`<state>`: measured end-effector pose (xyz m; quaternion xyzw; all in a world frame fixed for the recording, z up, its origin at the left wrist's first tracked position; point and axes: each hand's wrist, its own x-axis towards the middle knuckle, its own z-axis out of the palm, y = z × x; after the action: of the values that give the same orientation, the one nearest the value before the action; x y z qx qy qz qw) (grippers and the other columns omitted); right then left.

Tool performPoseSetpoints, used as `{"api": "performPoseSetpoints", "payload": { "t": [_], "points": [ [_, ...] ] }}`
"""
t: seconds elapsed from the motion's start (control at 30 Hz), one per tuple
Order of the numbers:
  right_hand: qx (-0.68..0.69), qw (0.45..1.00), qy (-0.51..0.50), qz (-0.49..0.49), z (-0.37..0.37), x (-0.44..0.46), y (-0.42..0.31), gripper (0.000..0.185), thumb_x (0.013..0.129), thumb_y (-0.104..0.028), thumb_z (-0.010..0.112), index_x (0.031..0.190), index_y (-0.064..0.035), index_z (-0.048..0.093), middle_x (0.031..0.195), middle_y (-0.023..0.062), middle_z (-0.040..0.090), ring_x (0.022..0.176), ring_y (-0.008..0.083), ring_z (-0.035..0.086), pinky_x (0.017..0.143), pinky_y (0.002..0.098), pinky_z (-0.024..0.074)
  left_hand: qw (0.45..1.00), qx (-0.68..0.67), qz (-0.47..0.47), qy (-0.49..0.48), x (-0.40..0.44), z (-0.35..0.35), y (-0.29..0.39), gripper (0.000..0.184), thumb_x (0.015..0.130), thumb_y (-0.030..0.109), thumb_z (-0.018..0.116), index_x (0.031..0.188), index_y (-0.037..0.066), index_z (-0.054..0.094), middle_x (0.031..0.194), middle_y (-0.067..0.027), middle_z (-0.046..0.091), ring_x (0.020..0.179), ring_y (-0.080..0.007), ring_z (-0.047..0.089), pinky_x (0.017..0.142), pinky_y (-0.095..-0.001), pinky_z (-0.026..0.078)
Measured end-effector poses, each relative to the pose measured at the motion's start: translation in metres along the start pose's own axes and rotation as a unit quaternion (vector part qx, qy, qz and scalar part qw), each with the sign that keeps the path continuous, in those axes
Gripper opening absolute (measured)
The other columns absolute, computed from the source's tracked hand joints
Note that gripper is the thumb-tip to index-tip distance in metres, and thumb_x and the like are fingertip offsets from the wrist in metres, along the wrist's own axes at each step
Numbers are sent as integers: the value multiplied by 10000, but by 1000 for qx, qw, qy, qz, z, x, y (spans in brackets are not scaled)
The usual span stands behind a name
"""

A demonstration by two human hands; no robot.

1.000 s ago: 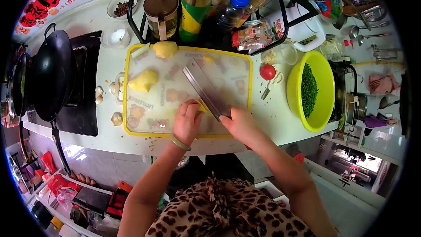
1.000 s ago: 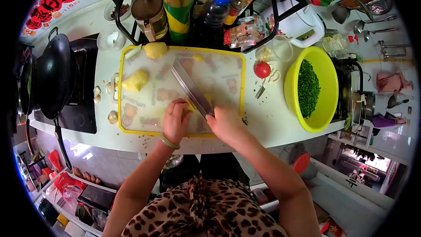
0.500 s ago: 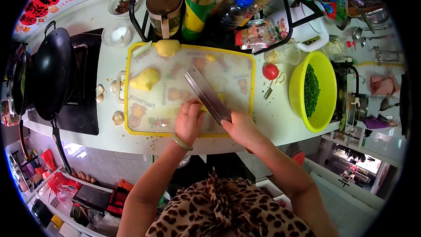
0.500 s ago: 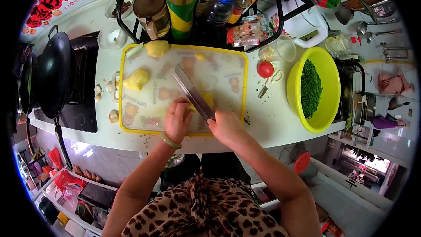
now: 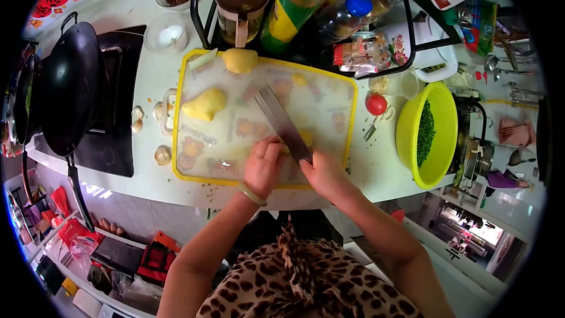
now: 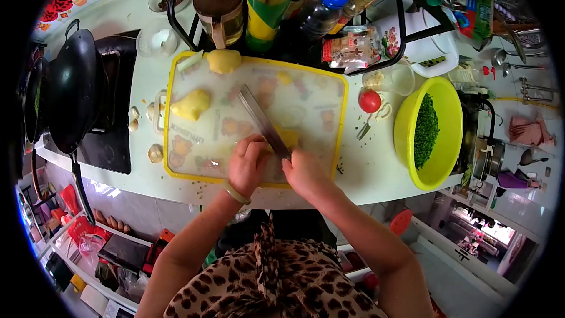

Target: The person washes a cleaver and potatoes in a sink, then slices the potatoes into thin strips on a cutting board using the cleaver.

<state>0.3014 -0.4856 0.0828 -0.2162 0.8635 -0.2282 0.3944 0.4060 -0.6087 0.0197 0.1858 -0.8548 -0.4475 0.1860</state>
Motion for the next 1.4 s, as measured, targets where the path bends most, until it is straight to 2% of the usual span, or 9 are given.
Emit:
{"api": "performPoseSetpoints", "payload": {
  "t": [0.07,0.1,0.17,0.23,0.33,0.4,0.6,0.9,1.4],
  "points": [
    [-129,991,39,4,11,7,-9,249,865,-223,563,863,25,580,751,230,628,738,424,611,668,488,479,1000,-8,1,1,1,0,1,284,687,-12,675,947,36,570,1087,-141,578,996,-346,557,838,-398,471],
    [-128,991,39,5,16,11,-12,249,865,-223,563,863,25,580,751,230,628,738,424,611,668,488,479,1000,-8,0,-1,0,1,0,284,687,-12,675,947,36,570,1087,-141,578,996,-346,557,838,-398,471],
    [-35,994,102,-31,20,15,-14,257,865,-230,555,833,24,570,733,237,621,705,427,608,646,499,478,1000,-13,11,8,0,3,-1,293,685,-14,679,951,31,567,1093,-142,578,1006,-348,553,848,-401,468],
    [-36,990,126,-56,20,23,-4,261,857,-232,565,833,28,570,727,244,617,689,430,604,630,506,473,1000,-9,22,3,1,2,-3,295,685,-14,681,953,29,566,1095,-144,576,1008,-349,552,852,-402,466],
    [-32,994,97,-45,9,22,-5,269,856,-236,573,822,31,568,724,241,616,690,424,605,633,496,474,1000,5,28,1,2,0,-3,294,688,-17,683,953,27,563,1096,-148,572,1004,-350,551,852,-399,466],
    [-4,999,43,22,-7,11,-9,276,857,-238,578,824,36,572,719,236,615,707,417,608,652,488,474,999,11,32,1,1,-1,-2,291,691,-19,684,951,26,561,1095,-151,569,998,-350,552,848,-397,466],
    [-21,1000,5,-1,-23,-16,-7,252,853,-214,585,912,31,593,744,223,622,744,406,613,694,478,476,1000,-18,15,-7,2,-1,-1,288,708,-1,691,960,29,556,1080,-152,571,981,-352,553,843,-406,475],
    [10,1000,10,7,-18,-24,-5,235,849,-181,580,976,17,586,746,217,625,749,399,616,698,477,476,1000,9,20,-9,3,-4,2,268,721,14,693,954,31,561,1082,-148,573,978,-358,553,843,-412,473],
    [16,998,-37,56,-21,-15,-14,223,852,-178,577,962,15,588,782,224,629,780,403,616,708,465,478,1000,1,19,-3,1,-1,-3,293,698,-14,690,954,44,558,1096,-142,567,994,-352,546,843,-400,465]
  ]
}}
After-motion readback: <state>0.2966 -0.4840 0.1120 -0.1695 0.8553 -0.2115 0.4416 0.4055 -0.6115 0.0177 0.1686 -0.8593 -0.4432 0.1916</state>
